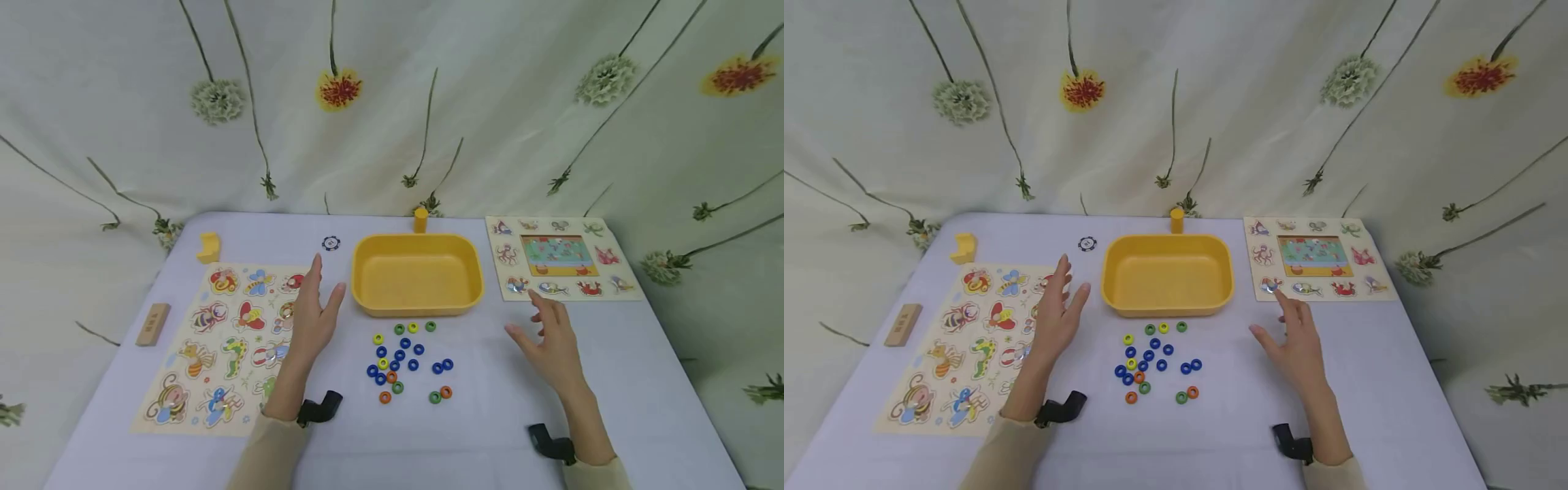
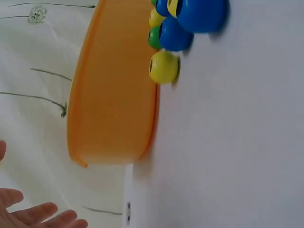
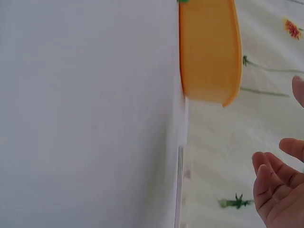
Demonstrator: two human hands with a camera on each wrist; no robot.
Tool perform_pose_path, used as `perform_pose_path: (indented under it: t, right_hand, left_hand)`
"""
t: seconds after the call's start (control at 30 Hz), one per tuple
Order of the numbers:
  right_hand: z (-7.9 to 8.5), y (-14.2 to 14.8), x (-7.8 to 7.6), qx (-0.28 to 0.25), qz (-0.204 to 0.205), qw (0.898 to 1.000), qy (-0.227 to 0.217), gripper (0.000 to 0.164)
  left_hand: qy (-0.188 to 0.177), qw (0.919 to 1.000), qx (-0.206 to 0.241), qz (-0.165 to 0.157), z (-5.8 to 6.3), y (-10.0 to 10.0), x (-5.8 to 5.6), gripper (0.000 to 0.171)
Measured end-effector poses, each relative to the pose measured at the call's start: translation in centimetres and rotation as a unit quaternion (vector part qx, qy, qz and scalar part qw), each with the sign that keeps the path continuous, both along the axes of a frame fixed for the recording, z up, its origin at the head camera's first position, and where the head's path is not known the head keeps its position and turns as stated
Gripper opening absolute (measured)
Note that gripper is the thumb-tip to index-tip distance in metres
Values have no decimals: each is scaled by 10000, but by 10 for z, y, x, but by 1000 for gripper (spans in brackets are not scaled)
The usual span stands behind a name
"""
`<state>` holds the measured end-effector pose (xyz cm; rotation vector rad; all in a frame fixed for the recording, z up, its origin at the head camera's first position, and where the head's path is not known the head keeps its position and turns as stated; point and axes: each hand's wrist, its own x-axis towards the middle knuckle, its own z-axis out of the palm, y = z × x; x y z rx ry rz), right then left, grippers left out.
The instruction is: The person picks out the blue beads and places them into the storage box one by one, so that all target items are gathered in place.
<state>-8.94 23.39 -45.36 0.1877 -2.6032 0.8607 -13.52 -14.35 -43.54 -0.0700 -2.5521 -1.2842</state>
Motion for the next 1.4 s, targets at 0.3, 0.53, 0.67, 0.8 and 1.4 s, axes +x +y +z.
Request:
perform_pose_path:
  t: [0.3,0.53,0.67,0.8,1.4]
  right_hand:
    - [1,-64,7,-1095,1847,9751,-547,60]
    - [-13,-71,10,-1299,2295,9611,-818,57]
    - [-28,-71,9,-1065,2407,9581,-1128,58]
    - [-40,-72,10,-600,2330,9613,-1346,57]
    - [-21,-67,4,-635,2178,9647,-1337,18]
  left_hand:
    - [-1192,9799,1563,-323,-22,14,-17,55]
    - [-1600,9709,1713,-493,-32,12,-19,50]
    - [-1556,9629,2101,-664,-34,11,-19,48]
    - [-1550,9572,2306,-805,-36,10,-21,48]
    - [-1763,9517,2386,-791,-26,19,-21,49]
